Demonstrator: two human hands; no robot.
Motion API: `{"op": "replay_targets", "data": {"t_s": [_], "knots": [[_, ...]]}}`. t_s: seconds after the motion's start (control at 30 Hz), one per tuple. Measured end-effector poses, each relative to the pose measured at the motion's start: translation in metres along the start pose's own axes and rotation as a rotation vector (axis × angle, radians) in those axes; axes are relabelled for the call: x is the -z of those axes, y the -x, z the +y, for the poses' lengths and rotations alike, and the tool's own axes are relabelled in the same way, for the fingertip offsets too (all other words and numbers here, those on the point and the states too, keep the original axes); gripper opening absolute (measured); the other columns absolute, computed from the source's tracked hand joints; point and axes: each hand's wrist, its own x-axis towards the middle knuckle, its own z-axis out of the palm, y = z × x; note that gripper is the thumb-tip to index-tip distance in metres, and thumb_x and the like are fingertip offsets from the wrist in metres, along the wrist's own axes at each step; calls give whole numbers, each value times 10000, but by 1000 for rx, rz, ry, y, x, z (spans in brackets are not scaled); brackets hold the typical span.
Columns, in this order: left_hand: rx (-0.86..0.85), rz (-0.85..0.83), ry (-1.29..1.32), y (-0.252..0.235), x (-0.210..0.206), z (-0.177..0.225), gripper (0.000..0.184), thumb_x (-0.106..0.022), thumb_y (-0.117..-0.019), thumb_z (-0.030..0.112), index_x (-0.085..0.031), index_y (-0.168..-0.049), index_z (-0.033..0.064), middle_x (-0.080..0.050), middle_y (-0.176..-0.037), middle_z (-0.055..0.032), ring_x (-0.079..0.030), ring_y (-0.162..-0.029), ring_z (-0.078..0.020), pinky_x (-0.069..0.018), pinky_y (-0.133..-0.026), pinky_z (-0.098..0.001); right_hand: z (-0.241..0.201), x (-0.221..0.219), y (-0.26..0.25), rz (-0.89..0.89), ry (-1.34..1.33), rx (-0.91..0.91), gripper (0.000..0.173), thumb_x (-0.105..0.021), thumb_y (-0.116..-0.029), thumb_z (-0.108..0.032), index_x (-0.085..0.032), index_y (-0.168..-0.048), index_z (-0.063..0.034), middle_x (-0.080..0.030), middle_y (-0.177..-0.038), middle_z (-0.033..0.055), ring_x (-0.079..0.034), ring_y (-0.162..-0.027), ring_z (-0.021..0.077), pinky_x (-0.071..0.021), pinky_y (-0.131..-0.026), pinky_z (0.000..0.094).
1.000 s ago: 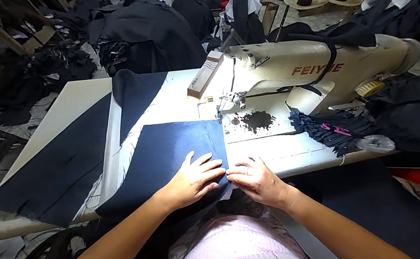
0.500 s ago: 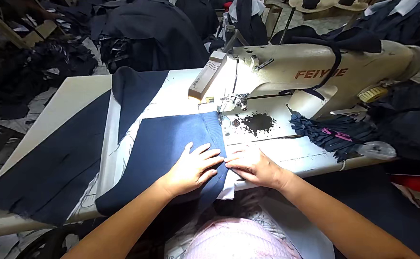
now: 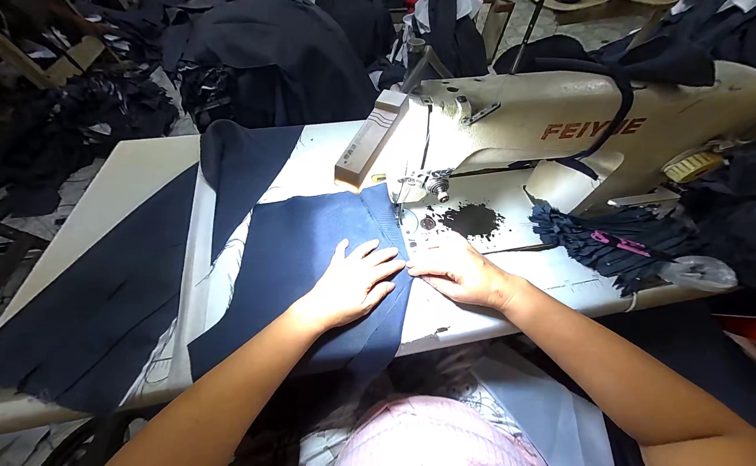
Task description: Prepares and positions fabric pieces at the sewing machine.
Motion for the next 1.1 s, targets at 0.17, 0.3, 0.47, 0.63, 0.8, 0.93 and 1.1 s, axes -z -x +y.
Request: {"op": "replay_targets", "data": {"t_s": [0.17,0.3,0.47,0.63,0.8,0.93,1.1], "knots": [[17,-30,-17,-8,1,-6,470,-369,-1064,402,-618,-1435,254,-552,-1522,3,-377,-1500,-330,-191,-1121,-777,10,4,-7,-36,7,1,289,-552,-952,-163,-812,-1078,-160,-766,-1149,9,-666,-1139,216,-431,-1049,490],[0,-1,-23,-13,2,-15,461,-383,-1059,405,-632,-1415,254,-568,-1505,-2,-406,-1481,-337,-213,-1109,-779,18,4,-15,-28,-6,25,284,-561,-932,-157,-815,-1059,-140,-772,-1120,23,-677,-1104,223,-432,-1036,498],[2,-6,-41,-27,5,-32,469,-393,-1049,393,-623,-1428,243,-548,-1524,-4,-404,-1478,-345,-214,-1107,-777,37,6,-28,-65,26,44,295,-556,-944,-117,-807,-1097,-136,-766,-1136,34,-680,-1101,234,-422,-1070,516],[-8,-28,-34,-38,8,-48,462,-396,-1060,405,-609,-1441,254,-536,-1536,0,-388,-1488,-350,-198,-1121,-772,52,4,-37,-18,-67,44,295,-543,-939,-67,-801,-1080,-90,-761,-1145,76,-659,-1155,270,-409,-1080,507],[-4,-57,-26,-45,13,-55,454,-401,-1067,396,-604,-1445,250,-525,-1547,2,-373,-1500,-340,-188,-1135,-763,59,-8,-32,63,0,41,317,-535,-940,-102,-801,-1113,-106,-752,-1160,77,-607,-1239,321,-406,-1085,534],[-8,-71,-6,-52,18,-63,444,-421,-1063,392,-612,-1436,242,-522,-1549,3,-373,-1500,-338,-190,-1136,-757,56,-7,-34,50,47,-6,343,-523,-940,-105,-788,-1157,-116,-741,-1179,75,-597,-1247,321,-398,-1094,537],[5,-101,5,-61,23,-72,448,-423,-1068,391,-601,-1450,237,-510,-1559,-2,-350,-1514,-329,-168,-1148,-753,50,-7,-33,46,80,-59,324,-533,-969,-128,-766,-1190,-82,-722,-1213,112,-607,-1239,312,-406,-1098,516]]}}
